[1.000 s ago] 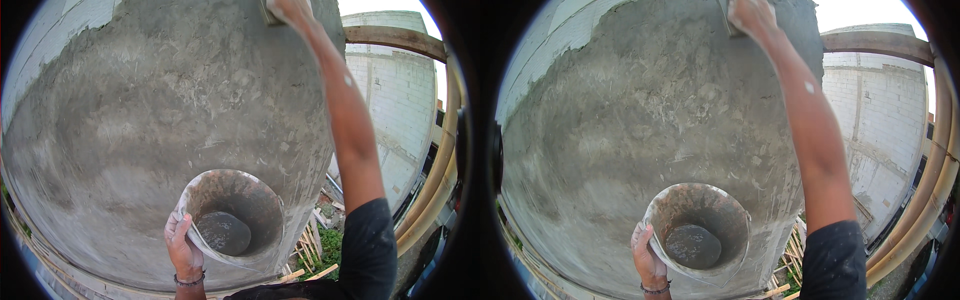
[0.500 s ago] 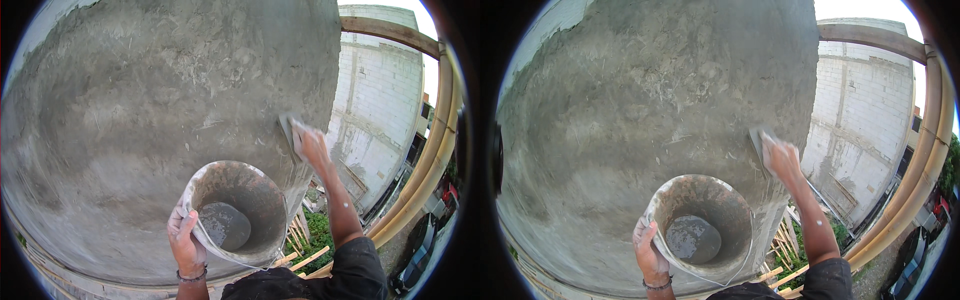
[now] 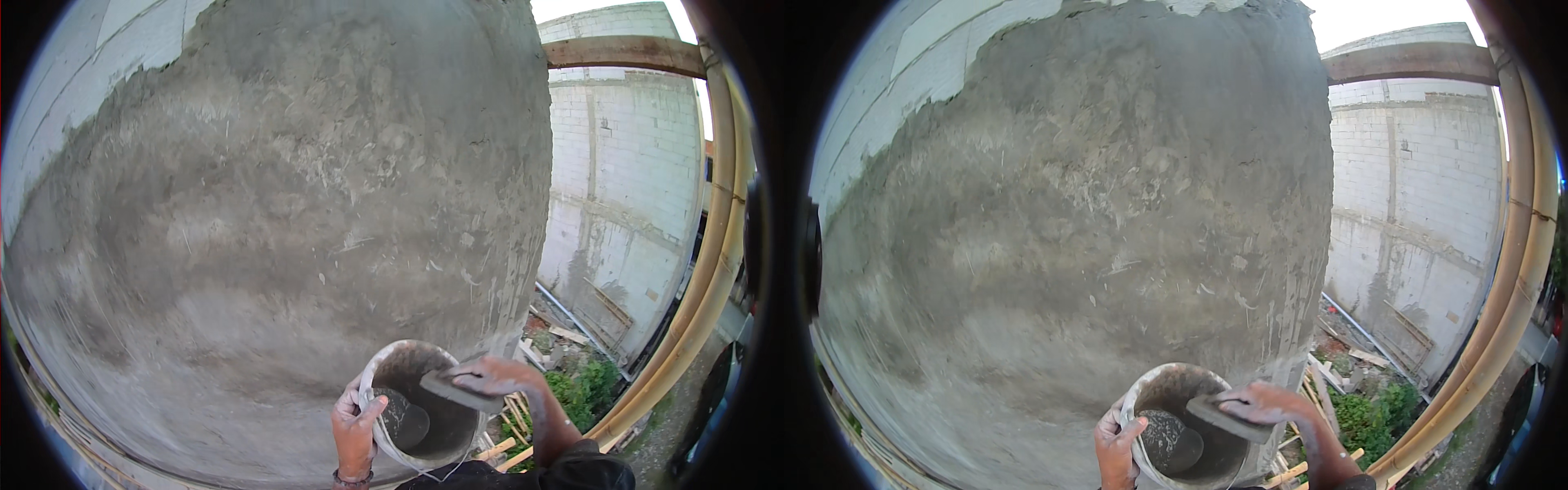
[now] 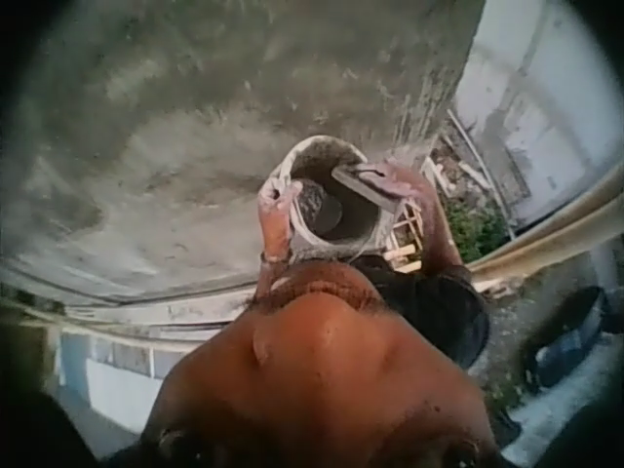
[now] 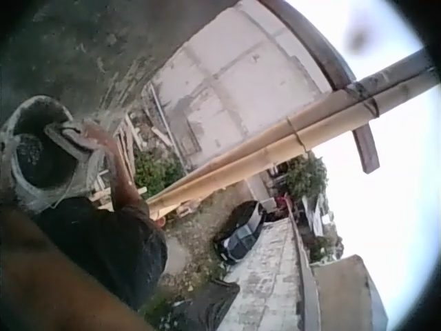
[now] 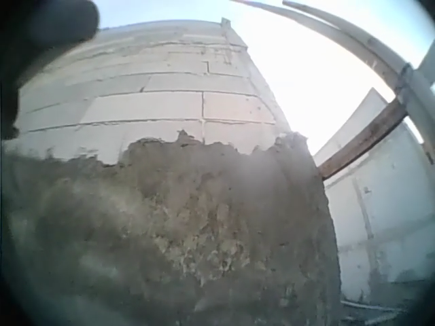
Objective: Plastering and smoothing a rounded concrete wall using a trowel and plaster from a bucket.
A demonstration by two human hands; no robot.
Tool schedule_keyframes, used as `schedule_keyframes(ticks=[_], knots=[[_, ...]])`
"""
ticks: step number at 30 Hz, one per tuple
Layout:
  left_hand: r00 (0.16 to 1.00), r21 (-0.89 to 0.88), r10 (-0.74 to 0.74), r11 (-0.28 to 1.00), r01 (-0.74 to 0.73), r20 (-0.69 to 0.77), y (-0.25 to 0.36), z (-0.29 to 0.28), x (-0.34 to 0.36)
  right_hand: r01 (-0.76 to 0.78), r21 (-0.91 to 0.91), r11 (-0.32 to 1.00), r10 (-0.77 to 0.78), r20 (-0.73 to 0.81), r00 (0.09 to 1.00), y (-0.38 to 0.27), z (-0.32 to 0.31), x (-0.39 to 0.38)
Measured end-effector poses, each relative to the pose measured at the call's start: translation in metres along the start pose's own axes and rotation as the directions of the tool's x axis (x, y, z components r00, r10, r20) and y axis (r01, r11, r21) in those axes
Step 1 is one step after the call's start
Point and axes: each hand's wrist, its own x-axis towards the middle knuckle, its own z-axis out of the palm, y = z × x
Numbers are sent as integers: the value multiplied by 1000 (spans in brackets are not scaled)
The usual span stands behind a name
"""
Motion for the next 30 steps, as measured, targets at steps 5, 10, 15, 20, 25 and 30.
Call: schedule_keyframes(ticks=[5, 10, 15, 20, 25, 30], knots=[[988, 229, 85, 972, -55, -125, -9, -17, -3, 153, 105, 983, -157, 39, 987, 8, 59, 40], [947, 776, -13, 571, 270, -320, -6, -71, -27, 363, 216, 907, -377, 28, 926, 2, 117, 64], [894, 515, 44, 830, 216, -446, 12, -58, -42, 434, 263, 862, -470, 92, 878, -5, 154, 81], [852, 584, 23, 737, 339, -523, 38, -33, -52, 510, 284, 812, -530, -8, 848, -1, 180, 97], [781, 575, 108, 740, 350, -615, 48, -28, -48, 447, 268, 853, -386, -251, 888, -13, 35, 83], [708, 584, 136, 682, 440, -693, 43, -66, -61, 335, -406, 850, -484, -854, 193, -79, -204, 61]])
